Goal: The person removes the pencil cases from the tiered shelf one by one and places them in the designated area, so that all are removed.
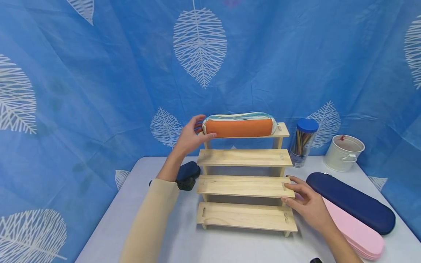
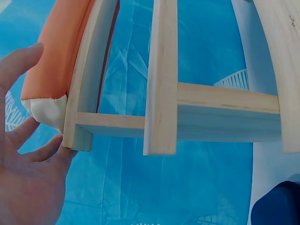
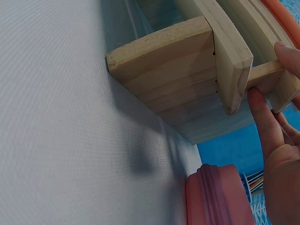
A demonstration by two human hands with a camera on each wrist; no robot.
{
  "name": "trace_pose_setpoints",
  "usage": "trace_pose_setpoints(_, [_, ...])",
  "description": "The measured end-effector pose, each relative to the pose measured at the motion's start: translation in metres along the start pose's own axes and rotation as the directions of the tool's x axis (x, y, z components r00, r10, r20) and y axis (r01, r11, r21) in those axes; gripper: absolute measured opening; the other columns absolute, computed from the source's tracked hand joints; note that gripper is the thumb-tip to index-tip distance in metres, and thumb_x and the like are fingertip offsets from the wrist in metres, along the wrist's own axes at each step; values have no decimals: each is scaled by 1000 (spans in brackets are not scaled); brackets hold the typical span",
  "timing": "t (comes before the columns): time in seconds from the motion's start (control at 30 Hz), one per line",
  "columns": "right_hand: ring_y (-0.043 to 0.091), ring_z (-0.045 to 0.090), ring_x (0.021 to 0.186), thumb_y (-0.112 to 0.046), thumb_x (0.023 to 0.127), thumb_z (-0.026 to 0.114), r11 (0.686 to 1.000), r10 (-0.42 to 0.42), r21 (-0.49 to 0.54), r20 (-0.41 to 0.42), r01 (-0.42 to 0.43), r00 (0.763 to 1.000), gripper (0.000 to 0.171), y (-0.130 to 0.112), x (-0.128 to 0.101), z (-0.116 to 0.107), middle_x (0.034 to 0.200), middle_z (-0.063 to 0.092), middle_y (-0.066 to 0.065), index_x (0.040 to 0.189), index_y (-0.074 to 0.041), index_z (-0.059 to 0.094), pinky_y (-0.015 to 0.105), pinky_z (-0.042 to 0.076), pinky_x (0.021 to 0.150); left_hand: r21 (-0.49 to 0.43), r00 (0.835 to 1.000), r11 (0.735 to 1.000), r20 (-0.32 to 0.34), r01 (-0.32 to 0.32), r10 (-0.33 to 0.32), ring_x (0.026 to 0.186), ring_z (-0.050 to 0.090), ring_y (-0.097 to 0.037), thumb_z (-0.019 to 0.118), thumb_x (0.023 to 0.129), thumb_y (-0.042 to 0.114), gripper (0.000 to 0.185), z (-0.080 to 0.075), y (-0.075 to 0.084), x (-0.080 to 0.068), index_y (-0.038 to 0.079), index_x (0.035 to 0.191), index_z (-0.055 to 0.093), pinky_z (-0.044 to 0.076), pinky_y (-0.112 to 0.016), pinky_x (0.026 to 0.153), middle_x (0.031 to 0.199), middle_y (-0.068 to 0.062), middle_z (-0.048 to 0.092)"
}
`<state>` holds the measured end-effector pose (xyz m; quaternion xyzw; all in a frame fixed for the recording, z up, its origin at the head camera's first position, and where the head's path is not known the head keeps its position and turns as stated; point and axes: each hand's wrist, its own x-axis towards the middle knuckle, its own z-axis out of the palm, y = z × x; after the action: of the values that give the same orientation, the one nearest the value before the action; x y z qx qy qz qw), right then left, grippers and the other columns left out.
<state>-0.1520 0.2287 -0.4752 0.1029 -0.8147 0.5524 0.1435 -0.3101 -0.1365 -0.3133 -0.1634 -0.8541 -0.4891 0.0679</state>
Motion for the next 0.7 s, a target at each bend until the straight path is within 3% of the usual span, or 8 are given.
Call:
trace_pose_setpoints(0.27, [21, 45, 127, -12, 80, 79, 1000, -1, -6, -2, 1, 1000, 42, 1, -1, -1, 141, 45, 9, 119, -7, 65, 10, 38, 91, 24, 999, 999, 24, -23, 23, 127, 46, -24, 80, 76, 45, 81, 4, 2, 4, 28, 145, 40, 47, -41, 95, 144, -1, 42])
trace_pose_setpoints(0.7, [7, 43, 126, -12, 81, 79, 1000, -11, 20, 1, 11, 1000, 41, -1, -1, -1, 142, 44, 9, 119, -8, 65, 10, 38, 92, -28, 999, 999, -34, -26, 25, 117, 56, -26, 84, 75, 31, 72, 6, -2, 3, 25, 137, 49, 53, -38, 86, 133, -6, 51])
